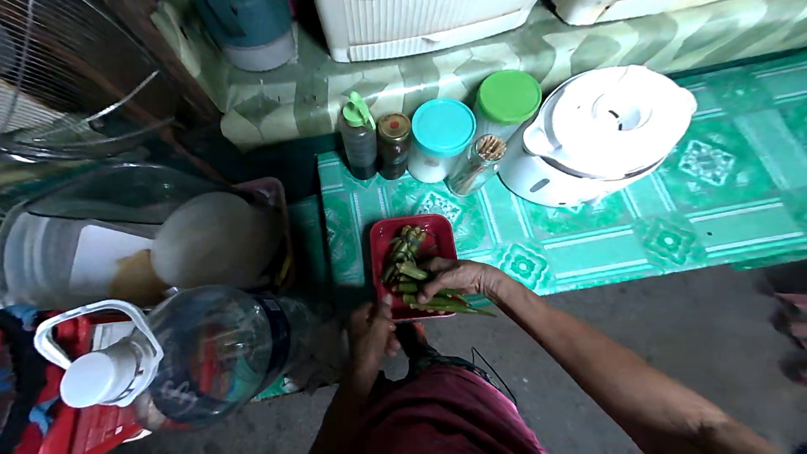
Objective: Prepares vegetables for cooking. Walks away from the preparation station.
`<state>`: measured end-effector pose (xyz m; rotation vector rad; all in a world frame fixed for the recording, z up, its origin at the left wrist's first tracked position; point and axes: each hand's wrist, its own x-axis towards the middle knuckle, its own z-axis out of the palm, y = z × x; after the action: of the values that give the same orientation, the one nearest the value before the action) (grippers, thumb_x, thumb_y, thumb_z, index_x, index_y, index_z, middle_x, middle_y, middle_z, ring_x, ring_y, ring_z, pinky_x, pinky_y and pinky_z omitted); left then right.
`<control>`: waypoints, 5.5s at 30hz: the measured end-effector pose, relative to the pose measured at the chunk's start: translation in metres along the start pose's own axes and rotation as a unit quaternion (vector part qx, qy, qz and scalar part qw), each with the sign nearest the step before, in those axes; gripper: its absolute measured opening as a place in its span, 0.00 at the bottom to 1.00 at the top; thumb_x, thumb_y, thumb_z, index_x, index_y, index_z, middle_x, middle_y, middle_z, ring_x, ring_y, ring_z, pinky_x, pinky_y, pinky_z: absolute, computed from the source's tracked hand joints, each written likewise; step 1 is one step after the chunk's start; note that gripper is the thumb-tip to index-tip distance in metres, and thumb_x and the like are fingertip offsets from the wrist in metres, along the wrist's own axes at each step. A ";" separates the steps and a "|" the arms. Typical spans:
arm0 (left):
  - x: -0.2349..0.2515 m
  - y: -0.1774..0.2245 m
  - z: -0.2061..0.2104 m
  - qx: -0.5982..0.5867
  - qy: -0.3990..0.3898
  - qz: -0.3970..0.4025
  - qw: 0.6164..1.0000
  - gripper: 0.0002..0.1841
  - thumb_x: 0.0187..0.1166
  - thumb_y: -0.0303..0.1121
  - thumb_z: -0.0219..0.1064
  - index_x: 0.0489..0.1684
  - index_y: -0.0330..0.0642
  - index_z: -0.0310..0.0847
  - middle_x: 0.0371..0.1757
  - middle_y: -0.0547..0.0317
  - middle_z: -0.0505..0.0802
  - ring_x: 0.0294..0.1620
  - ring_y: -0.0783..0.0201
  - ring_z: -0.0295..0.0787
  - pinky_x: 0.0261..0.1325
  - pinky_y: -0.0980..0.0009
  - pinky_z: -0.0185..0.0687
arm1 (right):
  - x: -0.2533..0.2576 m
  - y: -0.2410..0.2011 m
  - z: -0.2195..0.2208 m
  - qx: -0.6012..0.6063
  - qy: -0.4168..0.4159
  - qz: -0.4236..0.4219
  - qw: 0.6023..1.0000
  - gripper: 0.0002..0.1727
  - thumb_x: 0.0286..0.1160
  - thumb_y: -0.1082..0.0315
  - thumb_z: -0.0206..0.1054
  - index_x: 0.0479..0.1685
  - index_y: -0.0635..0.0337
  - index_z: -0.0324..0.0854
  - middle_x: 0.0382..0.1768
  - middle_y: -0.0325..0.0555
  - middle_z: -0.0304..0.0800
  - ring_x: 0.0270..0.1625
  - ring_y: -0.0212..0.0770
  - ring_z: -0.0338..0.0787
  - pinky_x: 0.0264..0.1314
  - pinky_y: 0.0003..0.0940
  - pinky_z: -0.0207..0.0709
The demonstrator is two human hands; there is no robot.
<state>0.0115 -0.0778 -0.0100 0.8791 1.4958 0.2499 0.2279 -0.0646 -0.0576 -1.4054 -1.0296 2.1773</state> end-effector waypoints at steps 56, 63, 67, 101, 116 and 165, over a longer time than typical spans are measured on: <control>0.025 0.023 0.034 -0.312 -0.073 0.050 0.946 0.15 0.92 0.43 0.55 0.67 0.48 0.75 0.51 0.60 0.89 0.45 0.67 0.89 0.49 0.69 0.89 | -0.022 -0.031 0.066 0.077 0.318 -0.168 0.930 0.16 0.66 0.80 0.75 0.52 0.64 0.81 0.34 0.42 0.89 0.27 0.29 0.85 0.28 0.23 0.81; 0.044 0.015 0.014 -0.429 -0.167 0.005 0.888 0.20 0.94 0.52 0.45 0.60 0.52 0.78 0.50 0.63 0.92 0.51 0.67 0.92 0.54 0.68 0.89 | -0.029 -0.035 0.065 0.020 0.230 -0.196 0.953 0.10 0.64 0.82 0.73 0.42 0.62 0.85 0.30 0.40 0.90 0.28 0.28 0.86 0.30 0.23 0.80; 0.037 0.017 0.019 -0.437 -0.189 0.054 0.877 0.39 0.82 0.75 0.39 0.77 0.58 0.71 0.67 0.65 0.88 0.66 0.66 0.85 0.66 0.60 0.84 | -0.022 -0.043 0.078 -0.121 0.307 -0.115 0.937 0.16 0.73 0.70 0.73 0.57 0.64 0.81 0.46 0.54 0.88 0.45 0.45 0.90 0.48 0.44 0.84; 0.024 0.043 0.008 -0.414 -0.112 0.113 0.896 0.05 0.76 0.26 0.64 0.44 0.45 0.82 0.33 0.60 0.90 0.33 0.63 0.91 0.46 0.61 0.92 | -0.032 -0.045 0.078 -0.014 0.445 -0.216 0.869 0.17 0.92 0.59 0.54 0.49 0.63 0.84 0.32 0.40 0.88 0.30 0.29 0.86 0.36 0.27 0.82; 0.020 0.050 0.015 -0.449 -0.120 0.091 0.881 0.09 0.83 0.33 0.67 0.56 0.48 0.83 0.47 0.61 0.93 0.47 0.69 0.92 0.52 0.69 0.91 | -0.019 -0.036 0.074 -0.329 0.359 -0.314 0.815 0.24 0.86 0.66 0.53 0.74 0.70 0.78 0.67 0.64 0.84 0.71 0.57 0.84 0.76 0.50 0.74; -0.006 0.075 0.023 -0.270 0.014 0.251 0.930 0.18 0.64 0.21 0.79 0.53 0.42 0.86 0.45 0.58 0.96 0.39 0.68 0.94 0.37 0.73 0.91 | 0.000 -0.051 0.089 0.338 0.335 -0.122 0.871 0.23 0.95 0.55 0.45 0.35 0.56 0.79 0.16 0.39 0.83 0.10 0.29 0.76 0.08 0.23 0.69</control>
<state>0.0596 -0.0388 0.0388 0.7886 1.1125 1.0055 0.1435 -0.0642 0.0014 -1.3951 -0.1385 1.4386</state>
